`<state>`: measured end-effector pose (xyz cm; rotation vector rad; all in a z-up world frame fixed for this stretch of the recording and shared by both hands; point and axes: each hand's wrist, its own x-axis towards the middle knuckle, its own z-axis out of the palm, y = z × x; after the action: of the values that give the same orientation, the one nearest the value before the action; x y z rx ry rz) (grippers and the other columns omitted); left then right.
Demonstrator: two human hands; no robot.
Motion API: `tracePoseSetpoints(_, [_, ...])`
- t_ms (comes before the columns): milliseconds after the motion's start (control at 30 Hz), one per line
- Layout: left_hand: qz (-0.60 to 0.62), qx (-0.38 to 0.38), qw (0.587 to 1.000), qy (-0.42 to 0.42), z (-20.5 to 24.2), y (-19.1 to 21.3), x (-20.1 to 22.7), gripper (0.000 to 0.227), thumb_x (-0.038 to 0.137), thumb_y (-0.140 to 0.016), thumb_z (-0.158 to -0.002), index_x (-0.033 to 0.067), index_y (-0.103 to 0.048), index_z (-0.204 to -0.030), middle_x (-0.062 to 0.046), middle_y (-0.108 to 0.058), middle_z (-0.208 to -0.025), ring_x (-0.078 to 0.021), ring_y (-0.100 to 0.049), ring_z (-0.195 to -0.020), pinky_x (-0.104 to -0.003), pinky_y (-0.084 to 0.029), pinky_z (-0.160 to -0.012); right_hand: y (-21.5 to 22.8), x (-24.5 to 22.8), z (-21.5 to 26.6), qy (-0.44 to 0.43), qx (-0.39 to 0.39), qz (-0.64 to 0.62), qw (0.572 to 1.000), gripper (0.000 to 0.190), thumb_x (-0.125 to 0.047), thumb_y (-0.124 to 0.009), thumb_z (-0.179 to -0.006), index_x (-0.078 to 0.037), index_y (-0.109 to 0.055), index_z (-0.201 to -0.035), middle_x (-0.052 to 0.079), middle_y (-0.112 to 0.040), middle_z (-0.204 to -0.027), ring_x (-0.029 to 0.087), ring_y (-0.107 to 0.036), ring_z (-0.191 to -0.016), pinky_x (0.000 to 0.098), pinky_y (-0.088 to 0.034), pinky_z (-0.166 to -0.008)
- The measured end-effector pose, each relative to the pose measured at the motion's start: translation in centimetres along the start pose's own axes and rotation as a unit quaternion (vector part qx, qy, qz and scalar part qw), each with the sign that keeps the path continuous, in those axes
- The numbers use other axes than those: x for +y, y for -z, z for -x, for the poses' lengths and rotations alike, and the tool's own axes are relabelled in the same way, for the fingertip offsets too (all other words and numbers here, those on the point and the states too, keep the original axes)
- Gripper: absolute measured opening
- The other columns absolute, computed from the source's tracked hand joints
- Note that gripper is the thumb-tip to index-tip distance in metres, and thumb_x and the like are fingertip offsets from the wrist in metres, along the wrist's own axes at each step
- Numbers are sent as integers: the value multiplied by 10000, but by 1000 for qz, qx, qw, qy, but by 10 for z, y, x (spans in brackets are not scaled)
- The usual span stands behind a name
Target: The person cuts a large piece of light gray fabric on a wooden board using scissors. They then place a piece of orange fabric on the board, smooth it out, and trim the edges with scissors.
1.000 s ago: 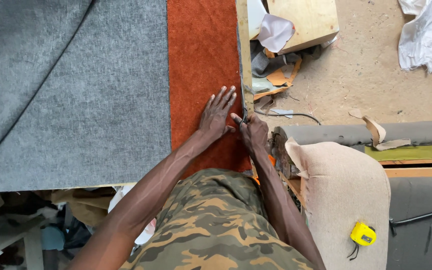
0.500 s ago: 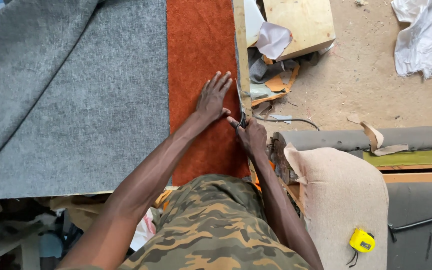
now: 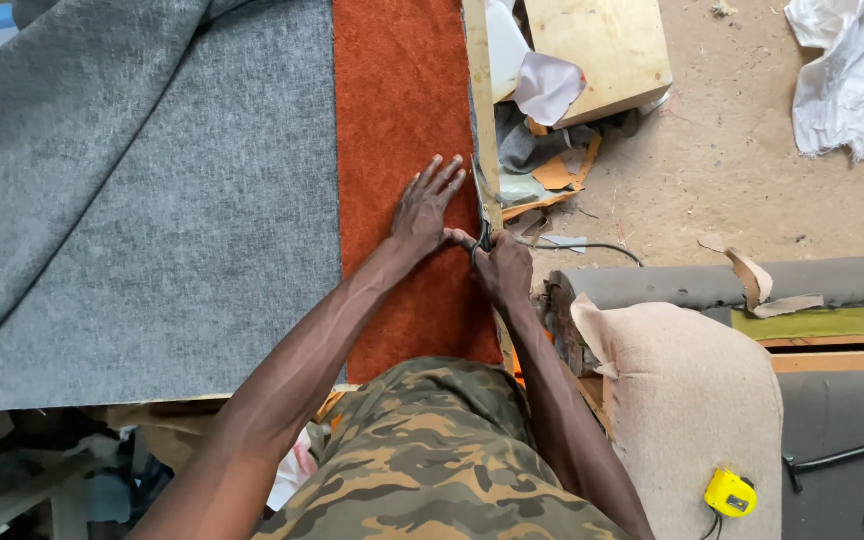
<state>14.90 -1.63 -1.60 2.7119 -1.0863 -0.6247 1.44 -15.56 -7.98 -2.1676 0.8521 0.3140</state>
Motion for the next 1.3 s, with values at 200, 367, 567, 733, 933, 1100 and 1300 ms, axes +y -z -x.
tracePoseSetpoints(200, [-13, -4, 1000, 10, -1, 0, 2, 1120, 450, -917, -699, 220, -333, -1627, 52, -176, -1730, -276, -126, -1597, -504, -305, -1274, 15, -40, 4, 2, 37, -23, 999, 527, -602, -745, -877, -78, -712, -828, 235, -710, -774, 457, -716, -905, 566, -545, -782])
tracePoseSetpoints(367, [-10, 0, 1000, 7, -2, -1, 1, 1126, 438, -924, -699, 210, -329, -1628, 35, -196, -1725, -284, -131, -1595, -501, -293, -1279, 37, -54, 6, -22, 0, -78, 997, 553, -670, -762, -831, -147, -663, -681, 65, -659, -515, 327, -754, -800, 416, -554, -791])
tracePoseSetpoints(567, [2, -9, 1000, 14, -2, -1, 2, 1144, 457, -920, -692, 222, -312, -1633, 51, -170, -1732, -274, -108, -1600, -497, -268, -1289, -6, -14, -45, 6, 7, -4, 1000, 530, -614, -713, -855, -86, -738, -804, 228, -711, -733, 467, -718, -901, 556, -558, -785])
tracePoseSetpoints(733, [-4, -5, 1000, 13, -2, 0, 1, 1098, 432, -928, -713, 211, -348, -1619, 49, -196, -1722, -272, -141, -1592, -488, -303, -1276, 17, -47, -21, 25, 35, -43, 998, 463, -538, -748, -881, -83, -732, -799, 240, -688, -693, 479, -712, -858, 551, -540, -739])
tracePoseSetpoints(933, [5, 86, 996, -18, -54, -24, -36, 759, 280, -918, -717, 181, -611, -1405, 17, -501, -1510, -277, -423, -1448, -447, -505, -1106, 43, -64, -10, -19, -32, -115, 993, 566, -646, -766, -839, -119, -667, -657, 45, -643, -469, 250, -736, -556, 355, -571, -700])
tracePoseSetpoints(1100, [-39, 14, 999, 3, -82, 17, -41, 1175, 525, -953, -603, 235, -402, -1601, 48, -231, -1712, -325, -161, -1580, -501, -376, -1239, 38, -59, -19, 28, -9, -14, 999, 512, -572, -713, -898, -63, -723, -839, 216, -736, -796, 457, -721, -941, 551, -568, -808])
tracePoseSetpoints(1300, [-36, 27, 999, 4, -72, 30, -35, 1115, 476, -943, -643, 260, -404, -1595, 73, -272, -1696, -296, -190, -1576, -490, -379, -1239, -4, -32, -83, 21, -1, 41, 999, 475, -556, -679, -890, -87, -757, -891, 207, -745, -857, 449, -720, -979, 572, -580, -850])
